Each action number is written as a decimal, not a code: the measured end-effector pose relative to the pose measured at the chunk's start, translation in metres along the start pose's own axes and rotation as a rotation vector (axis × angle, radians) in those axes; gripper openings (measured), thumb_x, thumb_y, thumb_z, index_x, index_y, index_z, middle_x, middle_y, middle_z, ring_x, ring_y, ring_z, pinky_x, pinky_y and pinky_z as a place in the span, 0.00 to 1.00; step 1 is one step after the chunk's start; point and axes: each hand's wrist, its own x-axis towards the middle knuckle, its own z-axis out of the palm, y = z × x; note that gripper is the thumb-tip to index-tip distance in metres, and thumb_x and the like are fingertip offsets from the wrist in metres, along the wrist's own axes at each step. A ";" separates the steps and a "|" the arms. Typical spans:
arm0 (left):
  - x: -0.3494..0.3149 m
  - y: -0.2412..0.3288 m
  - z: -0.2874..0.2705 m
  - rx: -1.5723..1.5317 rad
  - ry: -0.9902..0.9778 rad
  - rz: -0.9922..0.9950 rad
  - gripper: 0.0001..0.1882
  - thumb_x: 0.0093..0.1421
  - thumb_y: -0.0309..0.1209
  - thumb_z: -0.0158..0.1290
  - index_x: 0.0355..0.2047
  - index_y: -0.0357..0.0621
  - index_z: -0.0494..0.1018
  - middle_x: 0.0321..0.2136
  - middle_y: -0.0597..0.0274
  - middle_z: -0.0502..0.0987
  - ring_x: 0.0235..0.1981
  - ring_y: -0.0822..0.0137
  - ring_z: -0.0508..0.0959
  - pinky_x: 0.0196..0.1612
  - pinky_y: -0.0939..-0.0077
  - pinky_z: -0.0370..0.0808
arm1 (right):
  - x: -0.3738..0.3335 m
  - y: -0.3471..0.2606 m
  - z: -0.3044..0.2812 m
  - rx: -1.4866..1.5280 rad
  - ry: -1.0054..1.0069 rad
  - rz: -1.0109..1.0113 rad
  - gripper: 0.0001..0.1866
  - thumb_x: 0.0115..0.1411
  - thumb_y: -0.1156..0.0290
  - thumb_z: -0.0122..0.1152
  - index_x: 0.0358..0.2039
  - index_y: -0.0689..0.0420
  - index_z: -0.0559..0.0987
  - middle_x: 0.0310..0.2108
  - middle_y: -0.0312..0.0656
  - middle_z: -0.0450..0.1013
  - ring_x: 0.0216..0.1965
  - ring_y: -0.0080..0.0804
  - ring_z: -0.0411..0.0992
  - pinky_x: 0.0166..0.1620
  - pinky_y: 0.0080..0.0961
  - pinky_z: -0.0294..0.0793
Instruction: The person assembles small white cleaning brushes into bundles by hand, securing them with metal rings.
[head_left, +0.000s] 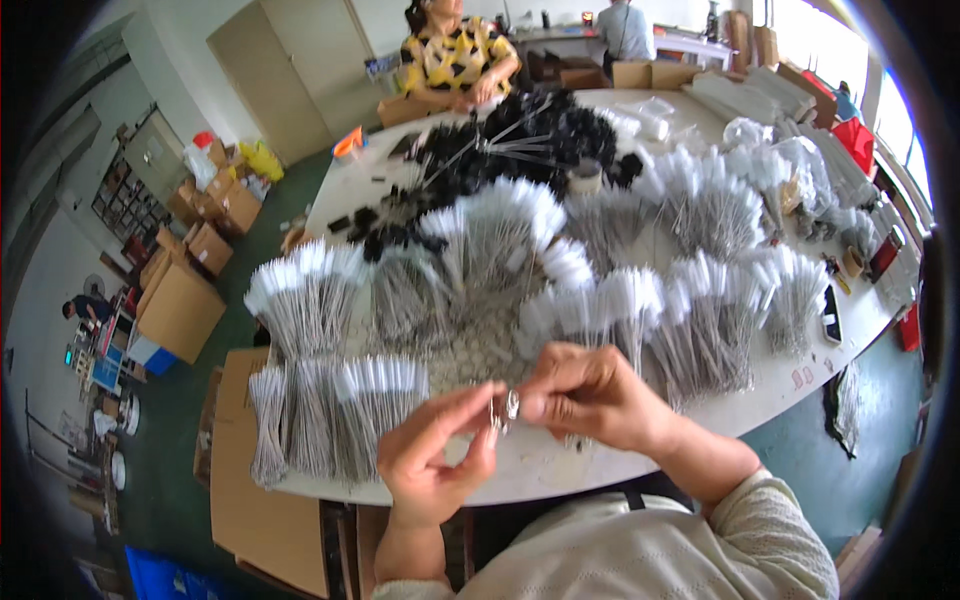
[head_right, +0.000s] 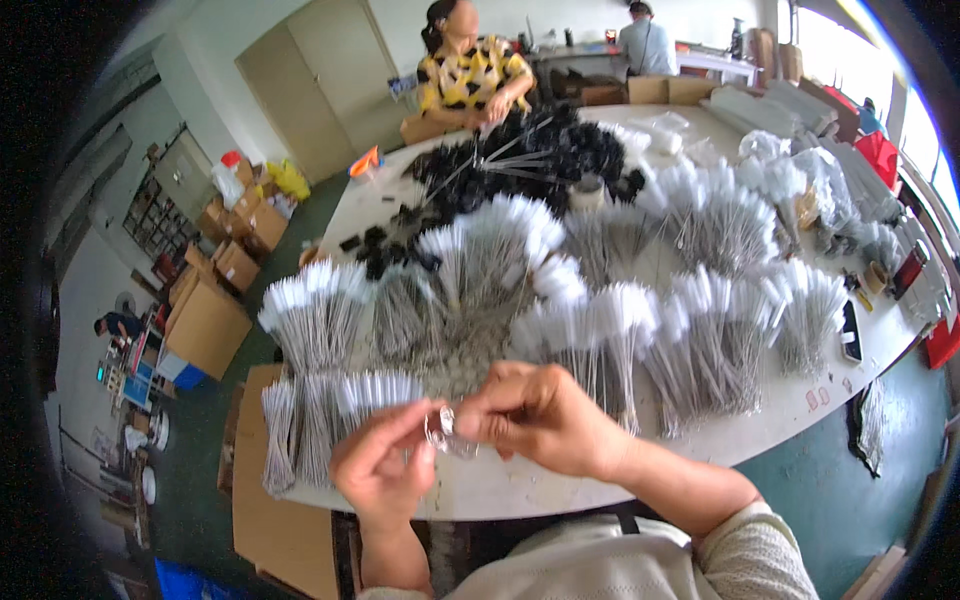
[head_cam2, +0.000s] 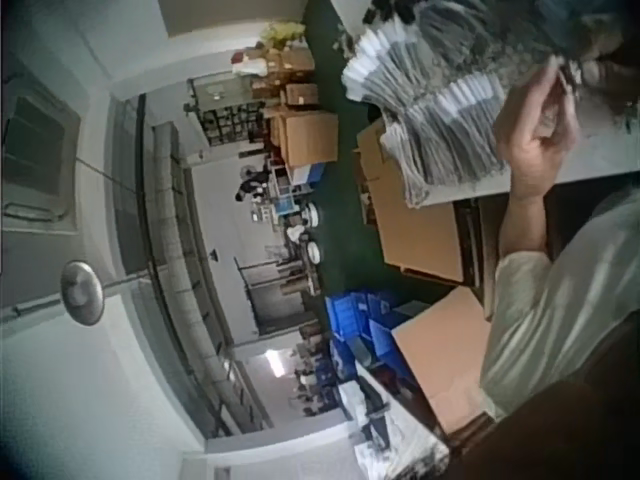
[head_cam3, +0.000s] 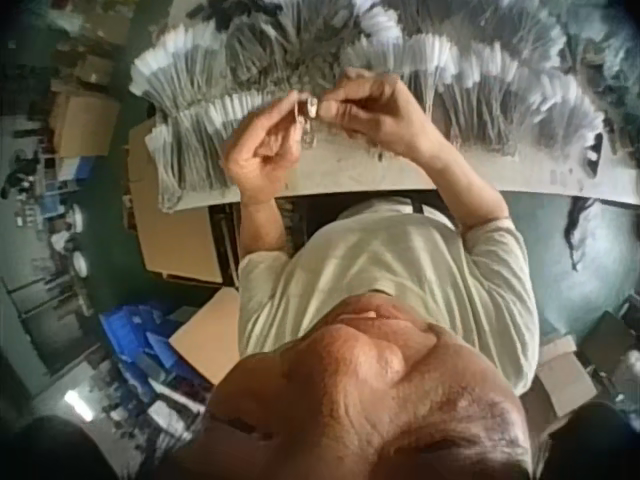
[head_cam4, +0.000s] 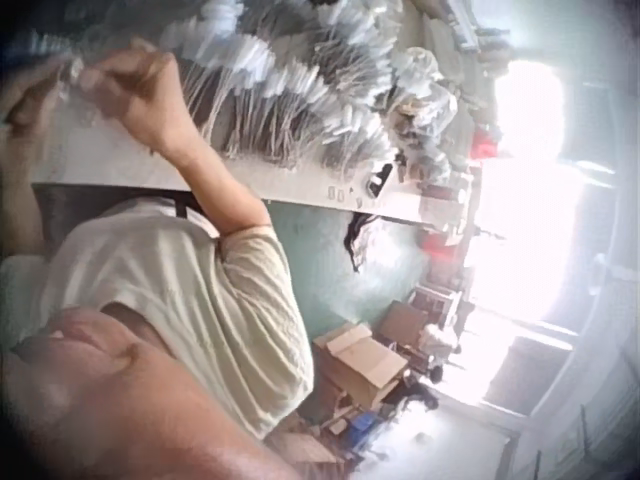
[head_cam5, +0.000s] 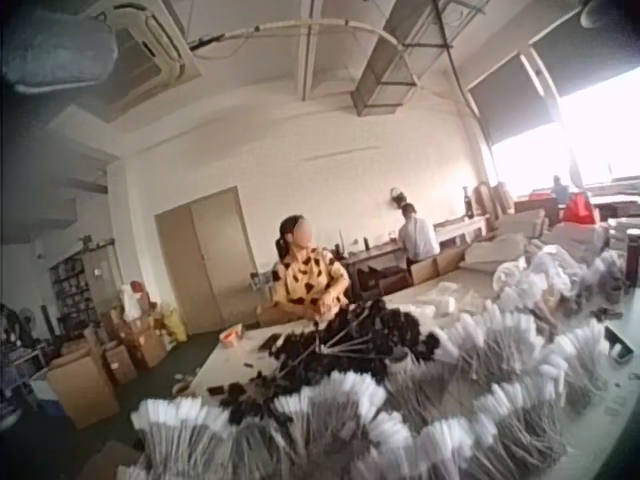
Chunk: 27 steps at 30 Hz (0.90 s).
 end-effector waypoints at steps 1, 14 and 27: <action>0.004 0.001 0.001 0.013 0.023 0.030 0.18 0.47 0.15 0.54 0.41 0.33 0.73 0.36 0.51 0.77 0.32 0.66 0.79 0.35 0.79 0.77 | 0.002 -0.002 0.002 0.017 0.015 -0.001 0.08 0.56 0.70 0.59 0.32 0.61 0.79 0.25 0.37 0.67 0.23 0.19 0.65 0.24 0.17 0.67; 0.010 0.007 -0.014 0.249 0.000 0.156 0.18 0.45 0.16 0.56 0.40 0.35 0.74 0.34 0.52 0.77 0.30 0.67 0.80 0.32 0.79 0.78 | 0.017 -0.002 0.016 0.016 -0.040 -0.114 0.09 0.56 0.70 0.59 0.33 0.63 0.79 0.25 0.35 0.67 0.22 0.16 0.66 0.24 0.14 0.68; 0.034 0.020 -0.007 0.204 -0.139 0.073 0.18 0.46 0.15 0.54 0.40 0.36 0.75 0.34 0.53 0.77 0.30 0.68 0.80 0.34 0.80 0.78 | 0.009 0.000 0.006 0.274 0.075 -0.076 0.08 0.55 0.71 0.60 0.31 0.63 0.75 0.24 0.32 0.71 0.23 0.13 0.66 0.25 0.11 0.66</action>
